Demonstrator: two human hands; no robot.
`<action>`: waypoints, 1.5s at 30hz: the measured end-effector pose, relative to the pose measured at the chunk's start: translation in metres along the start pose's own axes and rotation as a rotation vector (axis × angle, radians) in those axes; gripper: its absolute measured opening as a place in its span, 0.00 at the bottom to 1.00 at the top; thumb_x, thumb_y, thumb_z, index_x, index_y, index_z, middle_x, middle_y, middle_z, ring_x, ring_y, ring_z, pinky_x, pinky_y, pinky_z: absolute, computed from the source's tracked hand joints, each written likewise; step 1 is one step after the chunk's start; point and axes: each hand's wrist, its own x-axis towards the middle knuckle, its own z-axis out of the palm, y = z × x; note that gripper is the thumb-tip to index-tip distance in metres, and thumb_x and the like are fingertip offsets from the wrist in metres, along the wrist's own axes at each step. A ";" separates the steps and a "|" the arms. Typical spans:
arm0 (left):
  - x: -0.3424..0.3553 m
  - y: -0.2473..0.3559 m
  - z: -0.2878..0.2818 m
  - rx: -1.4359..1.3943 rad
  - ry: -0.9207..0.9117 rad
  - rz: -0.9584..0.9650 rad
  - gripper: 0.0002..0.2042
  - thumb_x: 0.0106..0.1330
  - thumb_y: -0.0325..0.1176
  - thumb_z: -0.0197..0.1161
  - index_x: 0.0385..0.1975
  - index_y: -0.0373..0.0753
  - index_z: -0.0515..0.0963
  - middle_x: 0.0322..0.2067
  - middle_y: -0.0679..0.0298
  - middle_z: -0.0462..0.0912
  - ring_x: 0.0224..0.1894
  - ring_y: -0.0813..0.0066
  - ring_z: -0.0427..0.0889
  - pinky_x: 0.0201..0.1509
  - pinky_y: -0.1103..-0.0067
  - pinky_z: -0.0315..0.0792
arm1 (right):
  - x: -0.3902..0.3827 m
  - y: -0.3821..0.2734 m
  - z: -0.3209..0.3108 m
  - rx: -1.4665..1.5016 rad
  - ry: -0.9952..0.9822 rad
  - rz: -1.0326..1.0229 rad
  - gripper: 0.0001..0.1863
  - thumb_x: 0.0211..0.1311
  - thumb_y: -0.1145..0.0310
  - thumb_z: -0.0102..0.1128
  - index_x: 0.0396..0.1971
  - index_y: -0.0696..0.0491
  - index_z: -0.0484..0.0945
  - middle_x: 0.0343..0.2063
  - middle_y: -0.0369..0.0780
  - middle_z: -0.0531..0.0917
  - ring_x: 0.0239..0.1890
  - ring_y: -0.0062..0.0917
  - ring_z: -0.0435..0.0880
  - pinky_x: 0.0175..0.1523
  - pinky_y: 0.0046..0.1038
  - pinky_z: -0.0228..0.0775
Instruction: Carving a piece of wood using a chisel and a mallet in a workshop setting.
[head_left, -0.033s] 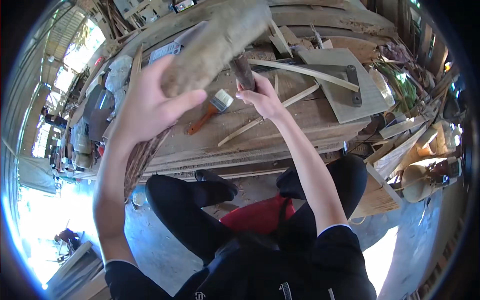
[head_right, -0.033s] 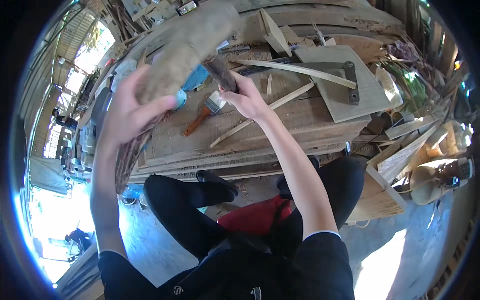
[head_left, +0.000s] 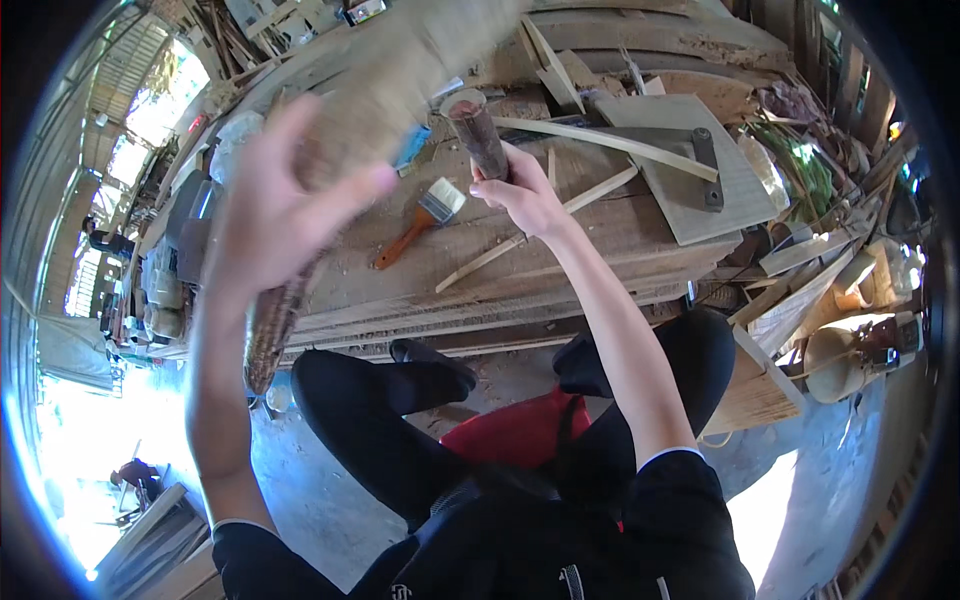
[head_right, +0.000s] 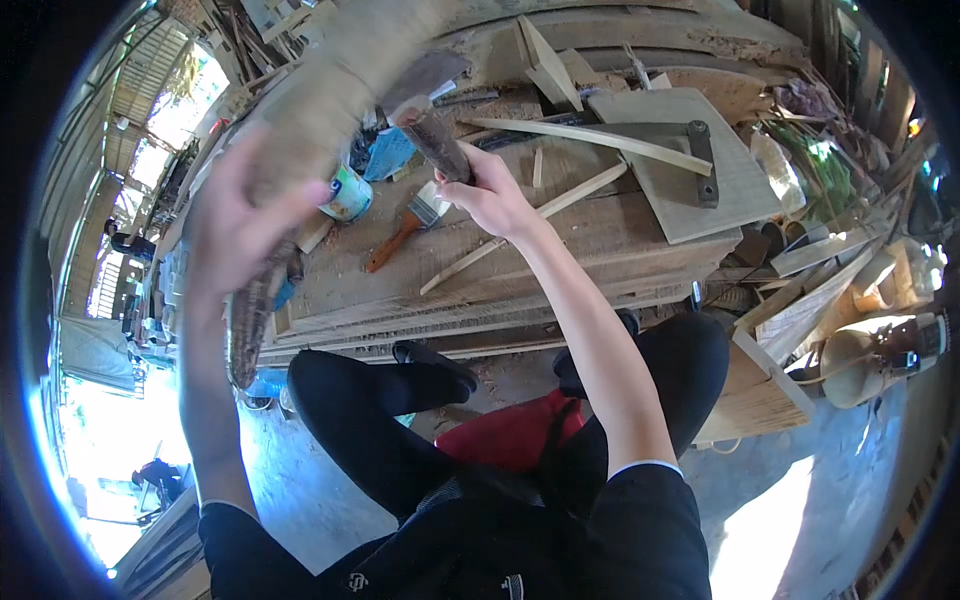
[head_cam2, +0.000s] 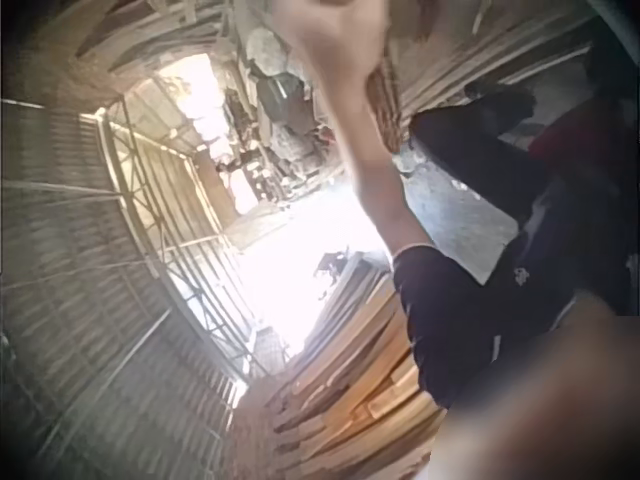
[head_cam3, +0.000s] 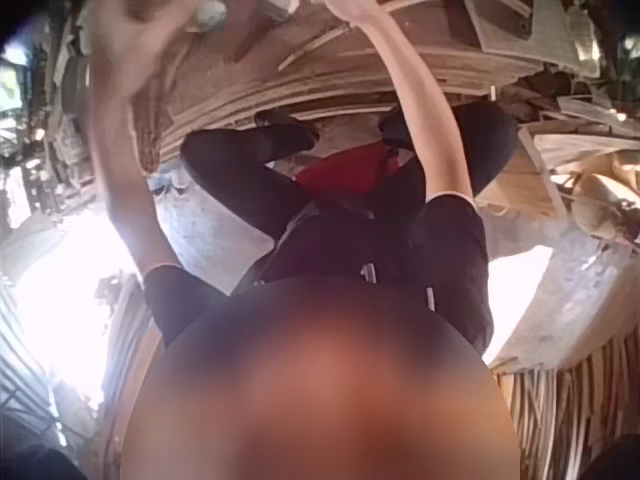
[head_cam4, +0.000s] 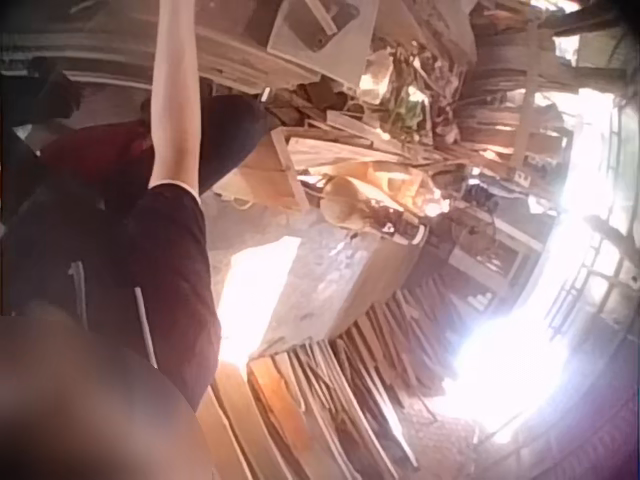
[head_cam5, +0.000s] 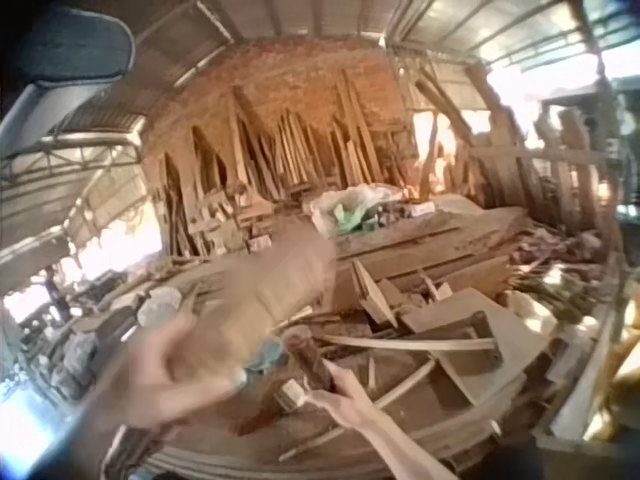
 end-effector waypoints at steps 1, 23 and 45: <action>-0.003 -0.001 -0.018 0.016 -0.035 -0.086 0.18 0.59 0.33 0.64 0.47 0.31 0.74 0.34 0.55 0.82 0.34 0.70 0.83 0.36 0.77 0.76 | -0.002 0.000 0.000 0.036 -0.001 0.085 0.08 0.52 0.78 0.58 0.30 0.53 0.69 0.22 0.29 0.68 0.22 0.12 0.62 0.27 0.18 0.51; -0.022 -0.021 0.006 -0.253 0.178 -0.262 0.17 0.60 0.40 0.63 0.41 0.32 0.75 0.32 0.57 0.82 0.29 0.70 0.83 0.37 0.76 0.77 | -0.006 0.008 -0.007 0.061 0.023 -0.056 0.07 0.51 0.76 0.59 0.29 0.52 0.70 0.20 0.28 0.69 0.21 0.11 0.64 0.25 0.18 0.53; -0.063 -0.097 0.253 0.232 0.274 0.141 0.10 0.51 0.36 0.64 0.30 0.40 0.76 0.29 0.63 0.76 0.35 0.64 0.74 0.39 0.71 0.61 | -0.017 0.038 -0.074 0.656 0.495 -0.028 0.06 0.50 0.77 0.50 0.28 0.50 0.67 0.16 0.30 0.62 0.13 0.14 0.55 0.19 0.20 0.43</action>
